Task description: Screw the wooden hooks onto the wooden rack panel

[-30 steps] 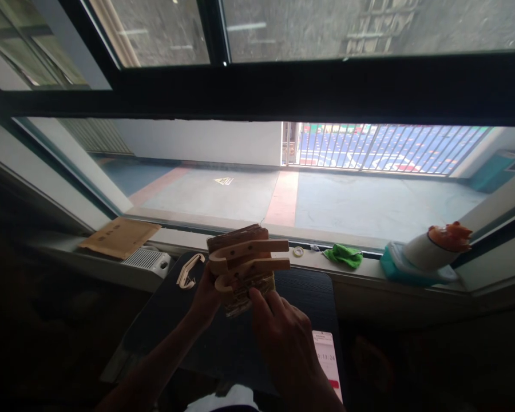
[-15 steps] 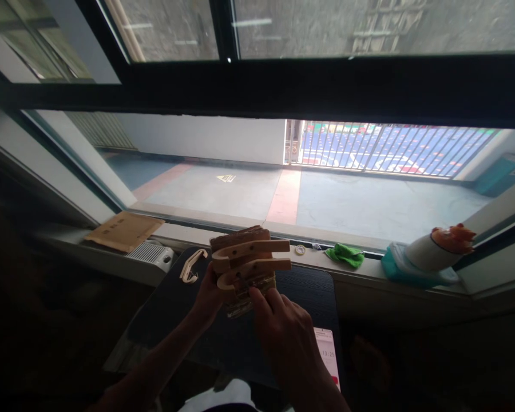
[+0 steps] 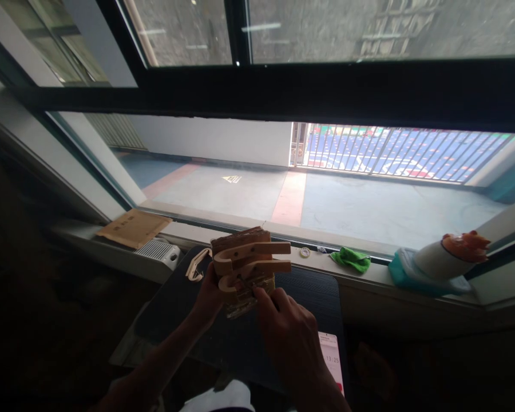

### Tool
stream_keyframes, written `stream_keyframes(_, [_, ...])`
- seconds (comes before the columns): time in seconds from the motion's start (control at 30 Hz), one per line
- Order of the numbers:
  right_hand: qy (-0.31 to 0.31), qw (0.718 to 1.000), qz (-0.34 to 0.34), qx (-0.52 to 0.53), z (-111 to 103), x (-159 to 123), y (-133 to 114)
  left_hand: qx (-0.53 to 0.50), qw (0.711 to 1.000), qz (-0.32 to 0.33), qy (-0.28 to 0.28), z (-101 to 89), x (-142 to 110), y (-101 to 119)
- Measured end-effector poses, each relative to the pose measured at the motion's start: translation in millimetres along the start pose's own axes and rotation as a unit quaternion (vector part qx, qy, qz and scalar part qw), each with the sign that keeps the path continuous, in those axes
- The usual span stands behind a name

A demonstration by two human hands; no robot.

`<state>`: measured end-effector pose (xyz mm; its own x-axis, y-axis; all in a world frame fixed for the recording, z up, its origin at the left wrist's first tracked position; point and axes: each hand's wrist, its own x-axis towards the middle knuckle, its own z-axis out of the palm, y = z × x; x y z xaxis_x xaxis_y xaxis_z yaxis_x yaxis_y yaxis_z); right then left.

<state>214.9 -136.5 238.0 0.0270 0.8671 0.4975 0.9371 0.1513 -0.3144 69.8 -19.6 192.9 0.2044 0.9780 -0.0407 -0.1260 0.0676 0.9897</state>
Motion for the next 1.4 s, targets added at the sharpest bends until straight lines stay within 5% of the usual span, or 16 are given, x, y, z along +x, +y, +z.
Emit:
stream_keyframes(0.17, [0.032, 0.997, -0.051, -0.056, 3, 1, 0, -0.001, 1.0, -0.007, 0.009, 1.8, -1, 1])
stream_keyframes(0.43, [0.011, 0.994, 0.069, 0.087, 10, -6, -3, -0.008, 1.0, -0.005, 0.001, 1.1, 0, -5])
stream_keyframes(0.73, [0.003, 0.997, -0.069, -0.047, 6, -1, 3, -0.007, 1.0, -0.005, 0.007, -1.1, -1, 0])
stream_keyframes(1.0, [0.002, 0.996, 0.037, 0.086, 9, -4, -9, -0.008, 1.0, 0.005, 0.022, -2.1, -1, 2])
stream_keyframes(1.27, [-0.008, 0.993, -0.082, -0.087, -1, 1, -1, -0.012, 1.0, -0.003, 0.015, -3.9, -4, 2])
stream_keyframes(1.4, [0.003, 0.994, -0.073, -0.081, 4, -2, -4, 0.001, 1.0, 0.009, 0.018, -3.7, -5, 3])
